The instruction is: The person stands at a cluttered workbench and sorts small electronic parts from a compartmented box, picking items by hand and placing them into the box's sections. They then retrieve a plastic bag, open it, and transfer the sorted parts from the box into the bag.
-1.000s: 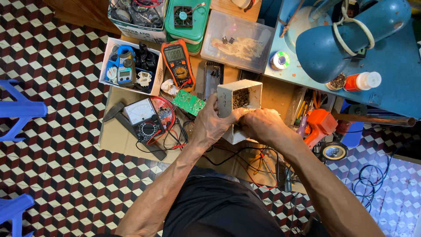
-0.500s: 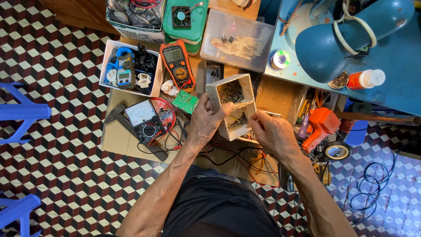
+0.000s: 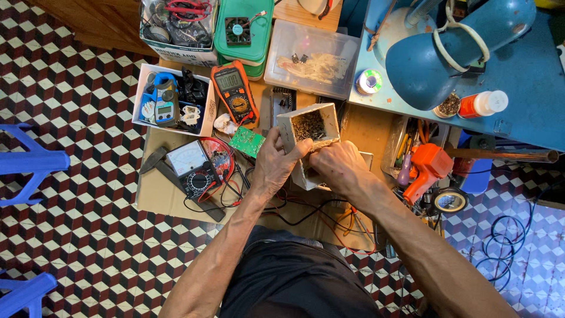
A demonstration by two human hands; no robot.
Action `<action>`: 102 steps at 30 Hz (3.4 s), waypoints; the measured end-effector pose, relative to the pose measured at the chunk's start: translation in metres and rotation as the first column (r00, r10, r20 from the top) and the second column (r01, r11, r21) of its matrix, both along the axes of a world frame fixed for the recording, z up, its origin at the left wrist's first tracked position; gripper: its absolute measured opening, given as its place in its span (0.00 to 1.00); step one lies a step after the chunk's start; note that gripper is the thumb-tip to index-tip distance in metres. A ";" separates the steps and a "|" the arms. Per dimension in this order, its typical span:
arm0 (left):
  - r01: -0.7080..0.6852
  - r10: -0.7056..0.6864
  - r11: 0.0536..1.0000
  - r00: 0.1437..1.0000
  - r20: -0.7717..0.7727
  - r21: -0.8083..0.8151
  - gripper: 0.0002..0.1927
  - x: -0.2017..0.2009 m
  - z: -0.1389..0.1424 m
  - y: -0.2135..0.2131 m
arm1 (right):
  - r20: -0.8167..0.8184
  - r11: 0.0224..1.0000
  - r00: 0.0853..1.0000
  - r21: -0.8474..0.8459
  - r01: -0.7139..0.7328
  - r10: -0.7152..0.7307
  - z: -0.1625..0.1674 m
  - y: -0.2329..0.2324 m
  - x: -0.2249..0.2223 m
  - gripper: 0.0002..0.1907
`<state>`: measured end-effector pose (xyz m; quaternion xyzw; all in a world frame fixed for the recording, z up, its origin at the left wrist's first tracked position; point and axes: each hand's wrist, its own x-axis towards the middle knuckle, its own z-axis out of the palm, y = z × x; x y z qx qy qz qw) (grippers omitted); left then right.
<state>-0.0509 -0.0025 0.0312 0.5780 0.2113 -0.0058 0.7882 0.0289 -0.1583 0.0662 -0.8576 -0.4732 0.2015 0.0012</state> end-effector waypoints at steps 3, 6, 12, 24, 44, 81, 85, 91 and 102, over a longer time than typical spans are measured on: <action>-0.011 0.011 0.997 1.000 0.008 -0.070 0.29 0.002 -0.003 0.001 | -0.047 0.998 0.998 -0.051 0.044 -0.046 -0.002 0.002 0.005 0.13; -0.011 0.010 0.999 1.000 -0.012 -0.044 0.30 0.002 -0.005 0.000 | 0.000 0.996 0.997 -0.043 0.076 -0.076 -0.002 0.000 0.006 0.09; -0.029 0.026 0.990 0.999 -0.029 -0.141 0.28 0.005 -0.007 0.002 | -0.042 0.945 0.967 0.208 0.253 -0.250 0.012 -0.019 -0.006 0.10; 0.013 -0.008 0.991 0.999 0.033 -0.136 0.30 0.016 -0.006 0.013 | -0.656 0.519 0.455 0.111 0.847 -0.602 0.043 -0.056 -0.017 0.13; -0.014 0.015 0.986 1.000 0.000 -0.165 0.29 0.086 -0.016 0.007 | -0.688 0.345 0.473 0.329 0.879 -0.550 -0.015 -0.061 -0.015 0.20; 0.086 -0.081 0.992 0.995 0.058 -0.089 0.28 0.094 -0.027 -0.018 | -0.263 0.674 0.841 0.507 0.537 -0.473 -0.044 -0.035 0.043 0.11; 0.127 -0.123 0.991 0.988 0.089 -0.039 0.28 0.093 -0.029 -0.018 | -0.250 0.835 0.863 0.241 0.495 -0.439 -0.061 -0.023 0.058 0.07; 0.124 -0.114 0.988 0.988 0.105 -0.094 0.34 0.093 -0.030 -0.017 | -0.216 0.847 0.896 0.301 0.438 -0.387 -0.068 -0.013 0.068 0.08; 0.128 -0.115 0.984 0.988 0.105 -0.126 0.39 0.094 -0.037 -0.011 | -0.255 0.928 0.906 0.071 0.366 -0.338 -0.056 -0.009 0.082 0.10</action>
